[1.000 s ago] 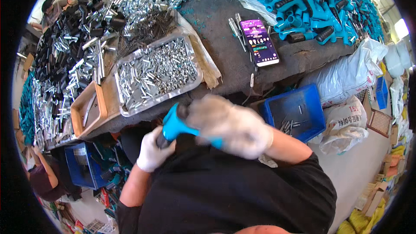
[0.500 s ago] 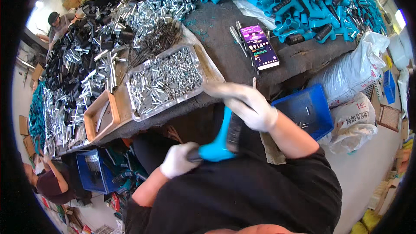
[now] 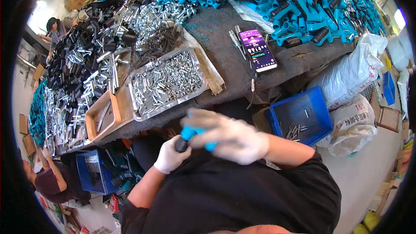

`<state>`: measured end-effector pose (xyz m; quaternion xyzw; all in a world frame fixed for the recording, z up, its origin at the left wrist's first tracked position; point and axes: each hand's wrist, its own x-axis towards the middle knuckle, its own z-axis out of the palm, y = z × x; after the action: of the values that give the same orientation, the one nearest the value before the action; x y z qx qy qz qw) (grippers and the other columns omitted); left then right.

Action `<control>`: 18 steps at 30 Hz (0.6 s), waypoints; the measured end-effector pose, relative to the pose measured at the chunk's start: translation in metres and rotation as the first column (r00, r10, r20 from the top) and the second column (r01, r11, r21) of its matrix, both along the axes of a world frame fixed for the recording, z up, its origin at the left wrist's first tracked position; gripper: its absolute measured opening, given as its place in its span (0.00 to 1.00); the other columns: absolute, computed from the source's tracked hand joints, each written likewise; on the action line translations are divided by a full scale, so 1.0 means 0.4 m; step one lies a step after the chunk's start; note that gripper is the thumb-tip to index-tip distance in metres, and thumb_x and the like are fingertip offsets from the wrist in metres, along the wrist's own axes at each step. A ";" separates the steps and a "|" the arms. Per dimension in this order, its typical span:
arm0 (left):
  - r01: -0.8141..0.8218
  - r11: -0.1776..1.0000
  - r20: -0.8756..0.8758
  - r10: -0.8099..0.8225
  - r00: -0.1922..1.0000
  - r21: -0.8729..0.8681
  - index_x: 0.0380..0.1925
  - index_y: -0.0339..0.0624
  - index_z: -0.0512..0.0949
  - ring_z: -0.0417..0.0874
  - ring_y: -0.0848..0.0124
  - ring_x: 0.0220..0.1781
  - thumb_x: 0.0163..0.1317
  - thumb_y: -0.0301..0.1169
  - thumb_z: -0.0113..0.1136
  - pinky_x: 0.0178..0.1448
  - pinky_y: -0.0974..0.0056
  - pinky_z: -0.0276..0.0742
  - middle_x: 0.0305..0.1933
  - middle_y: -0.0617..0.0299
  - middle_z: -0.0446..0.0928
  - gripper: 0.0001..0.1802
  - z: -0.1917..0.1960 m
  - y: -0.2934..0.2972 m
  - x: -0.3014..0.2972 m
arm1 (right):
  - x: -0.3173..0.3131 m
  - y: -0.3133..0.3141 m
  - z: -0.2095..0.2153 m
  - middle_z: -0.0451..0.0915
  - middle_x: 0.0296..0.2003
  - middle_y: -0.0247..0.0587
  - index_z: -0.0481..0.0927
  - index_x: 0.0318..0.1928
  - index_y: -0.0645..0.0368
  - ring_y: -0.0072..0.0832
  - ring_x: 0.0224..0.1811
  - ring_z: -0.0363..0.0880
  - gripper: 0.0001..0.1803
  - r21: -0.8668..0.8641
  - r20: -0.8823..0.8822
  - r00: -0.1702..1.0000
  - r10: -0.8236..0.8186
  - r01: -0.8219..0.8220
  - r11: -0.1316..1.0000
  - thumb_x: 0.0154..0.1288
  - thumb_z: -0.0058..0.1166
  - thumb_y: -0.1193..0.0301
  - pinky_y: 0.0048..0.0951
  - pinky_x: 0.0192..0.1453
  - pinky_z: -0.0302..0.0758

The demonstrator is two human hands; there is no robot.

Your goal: The person assembles tools by hand, inserting springs, pins, and metal barrels into plastic sleeves and fitting them into handle grips.

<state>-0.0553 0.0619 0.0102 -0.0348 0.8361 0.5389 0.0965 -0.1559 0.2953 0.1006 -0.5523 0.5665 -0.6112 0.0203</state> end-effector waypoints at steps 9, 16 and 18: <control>0.317 0.933 0.119 -0.300 0.946 -0.170 0.36 0.39 0.78 0.83 0.61 0.30 0.49 0.29 0.66 0.37 0.62 0.76 0.28 0.50 0.79 0.14 0.079 0.024 0.009 | -0.116 0.009 -0.018 0.77 0.51 0.49 0.77 0.51 0.57 0.46 0.53 0.76 0.21 0.170 -0.282 0.858 -0.429 0.485 0.858 0.55 0.48 0.82 0.38 0.56 0.73; 0.408 0.906 0.277 -0.365 0.889 -0.115 0.39 0.37 0.77 0.80 0.66 0.29 0.49 0.30 0.64 0.38 0.63 0.76 0.26 0.52 0.78 0.16 0.111 0.030 -0.010 | -0.069 0.009 -0.069 0.77 0.38 0.40 0.77 0.33 0.54 0.37 0.47 0.76 0.08 0.301 -0.624 0.777 -0.077 0.331 0.894 0.51 0.51 0.69 0.39 0.59 0.69; 0.373 0.890 0.197 -0.328 0.924 -0.264 0.37 0.40 0.77 0.82 0.53 0.30 0.48 0.30 0.63 0.38 0.58 0.77 0.26 0.46 0.78 0.15 0.063 0.018 -0.003 | -0.044 0.015 -0.102 0.77 0.26 0.36 0.77 0.28 0.51 0.36 0.35 0.79 0.09 0.551 -0.511 0.858 -0.042 0.365 0.751 0.44 0.58 0.65 0.36 0.41 0.73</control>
<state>-0.0566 0.0690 0.0356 0.0633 0.8904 0.3768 0.2474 -0.1736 0.3012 0.0596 -0.5763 0.7836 -0.2320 -0.0022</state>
